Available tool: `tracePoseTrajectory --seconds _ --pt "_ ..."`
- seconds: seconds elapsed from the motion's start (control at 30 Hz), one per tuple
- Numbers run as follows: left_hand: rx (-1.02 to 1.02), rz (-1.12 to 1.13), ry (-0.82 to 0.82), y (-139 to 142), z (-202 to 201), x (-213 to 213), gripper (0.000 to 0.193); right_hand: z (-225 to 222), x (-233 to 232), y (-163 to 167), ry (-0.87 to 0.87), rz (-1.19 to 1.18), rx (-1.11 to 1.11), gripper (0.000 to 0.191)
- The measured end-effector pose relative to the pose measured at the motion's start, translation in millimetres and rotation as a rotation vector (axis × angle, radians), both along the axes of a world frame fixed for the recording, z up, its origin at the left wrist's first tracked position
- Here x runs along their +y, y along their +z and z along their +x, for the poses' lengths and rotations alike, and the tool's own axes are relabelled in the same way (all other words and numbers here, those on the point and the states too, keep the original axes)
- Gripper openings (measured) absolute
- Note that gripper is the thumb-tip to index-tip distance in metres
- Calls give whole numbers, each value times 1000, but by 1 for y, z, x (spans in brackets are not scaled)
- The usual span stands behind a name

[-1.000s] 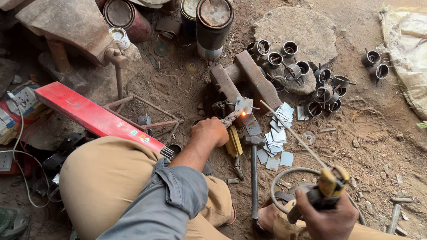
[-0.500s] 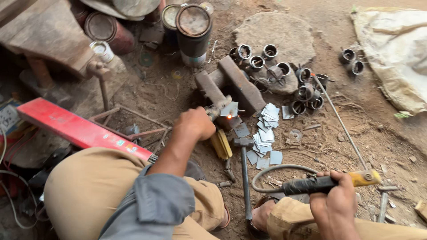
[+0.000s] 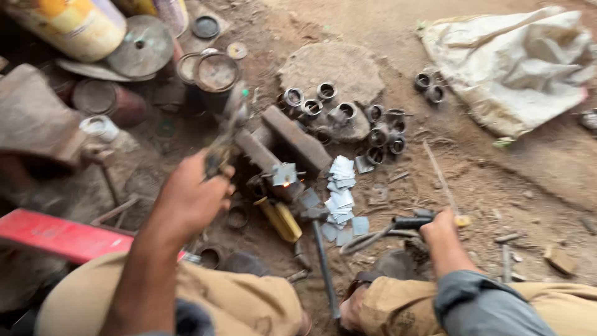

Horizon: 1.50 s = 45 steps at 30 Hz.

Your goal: The person sits on the ground in a workshop and uses a welding torch to join small metal pieces. They hold the metal with pliers, weld the joints, and then place the finished parts into a pile of similar metal components.

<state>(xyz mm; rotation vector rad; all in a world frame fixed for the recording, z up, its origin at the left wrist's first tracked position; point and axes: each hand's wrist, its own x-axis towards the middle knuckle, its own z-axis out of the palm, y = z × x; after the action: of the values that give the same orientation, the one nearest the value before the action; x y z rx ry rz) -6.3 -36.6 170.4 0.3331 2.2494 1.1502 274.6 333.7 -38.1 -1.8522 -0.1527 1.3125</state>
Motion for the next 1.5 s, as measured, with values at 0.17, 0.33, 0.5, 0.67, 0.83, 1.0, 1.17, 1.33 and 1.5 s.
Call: tracePoseTrajectory --seconds 0.17,0.33,0.5,0.67,0.83,1.0,1.17,1.33,1.5 --pt "-101 28 37 -33 1 10 39 3 9 -12 -80 -73 20 39" --pt "256 -324 -140 -42 0 30 60 0 12 -6 -128 -74 3 47" --pt "319 -372 -177 -41 4 40 68 2 12 0 -119 -53 -101 58" --pt "276 -428 -189 -35 13 35 68 6 10 -1 8 28 -286 51" --pt "312 -349 -186 -20 22 30 62 -1 -5 2 337 341 -1132 56" --pt "292 -347 -179 -18 25 17 47 -77 -58 15 1029 852 -489 33" --pt "-39 -214 -27 -46 21 26 44 -134 -149 39 1664 649 369 50" --pt "-169 25 -109 -79 36 37 42 -128 -181 49 1766 175 1067 61" --pt "1 -220 -371 -84 58 39 53 -99 -150 27 1791 21 1121 42"
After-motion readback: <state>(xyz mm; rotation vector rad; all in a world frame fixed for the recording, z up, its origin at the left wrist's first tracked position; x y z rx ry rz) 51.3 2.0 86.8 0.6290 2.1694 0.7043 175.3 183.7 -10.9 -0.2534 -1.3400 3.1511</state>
